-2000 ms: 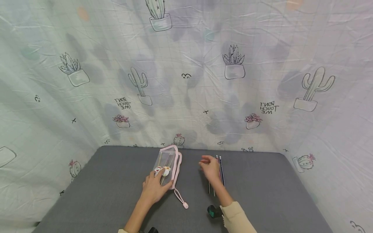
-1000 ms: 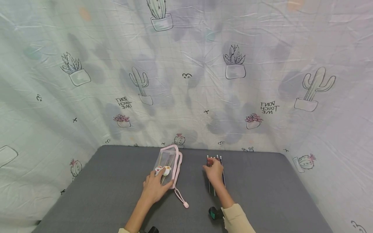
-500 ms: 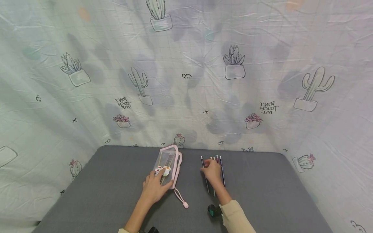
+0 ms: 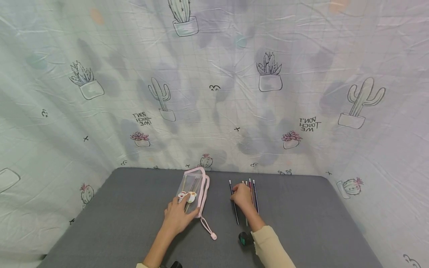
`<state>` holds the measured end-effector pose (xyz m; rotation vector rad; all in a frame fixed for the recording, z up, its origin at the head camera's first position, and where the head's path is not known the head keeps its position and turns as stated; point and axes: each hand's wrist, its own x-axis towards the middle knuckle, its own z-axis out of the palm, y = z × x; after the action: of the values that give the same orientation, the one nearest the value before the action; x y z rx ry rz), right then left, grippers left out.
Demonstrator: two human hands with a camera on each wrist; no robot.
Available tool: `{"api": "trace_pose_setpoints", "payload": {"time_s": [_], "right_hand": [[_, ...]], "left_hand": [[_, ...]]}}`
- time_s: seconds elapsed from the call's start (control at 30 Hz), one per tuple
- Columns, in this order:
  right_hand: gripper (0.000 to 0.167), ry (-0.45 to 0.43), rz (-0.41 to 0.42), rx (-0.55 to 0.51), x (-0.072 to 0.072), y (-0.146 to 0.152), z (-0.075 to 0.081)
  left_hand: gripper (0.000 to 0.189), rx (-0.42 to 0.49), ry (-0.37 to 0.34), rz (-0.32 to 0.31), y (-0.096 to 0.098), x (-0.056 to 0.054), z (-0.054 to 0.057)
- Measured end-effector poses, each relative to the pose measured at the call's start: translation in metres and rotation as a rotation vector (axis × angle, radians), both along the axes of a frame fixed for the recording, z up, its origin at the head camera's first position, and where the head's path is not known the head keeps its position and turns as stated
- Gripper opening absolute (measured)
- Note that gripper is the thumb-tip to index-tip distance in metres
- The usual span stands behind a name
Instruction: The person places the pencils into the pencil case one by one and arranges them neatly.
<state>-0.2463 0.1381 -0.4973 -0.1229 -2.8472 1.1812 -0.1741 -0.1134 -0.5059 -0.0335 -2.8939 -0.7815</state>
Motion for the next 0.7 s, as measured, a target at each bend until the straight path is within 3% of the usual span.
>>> {"api": "trace_pose_setpoints", "payload": {"time_s": [0.7], "right_hand": [[0.030,-0.140,-0.035,-0.319,-0.0007,-0.0012,0.0014]], "left_hand": [[0.073,0.010,-0.002,-0.004,-0.0006,0.0000,-0.0002]]}}
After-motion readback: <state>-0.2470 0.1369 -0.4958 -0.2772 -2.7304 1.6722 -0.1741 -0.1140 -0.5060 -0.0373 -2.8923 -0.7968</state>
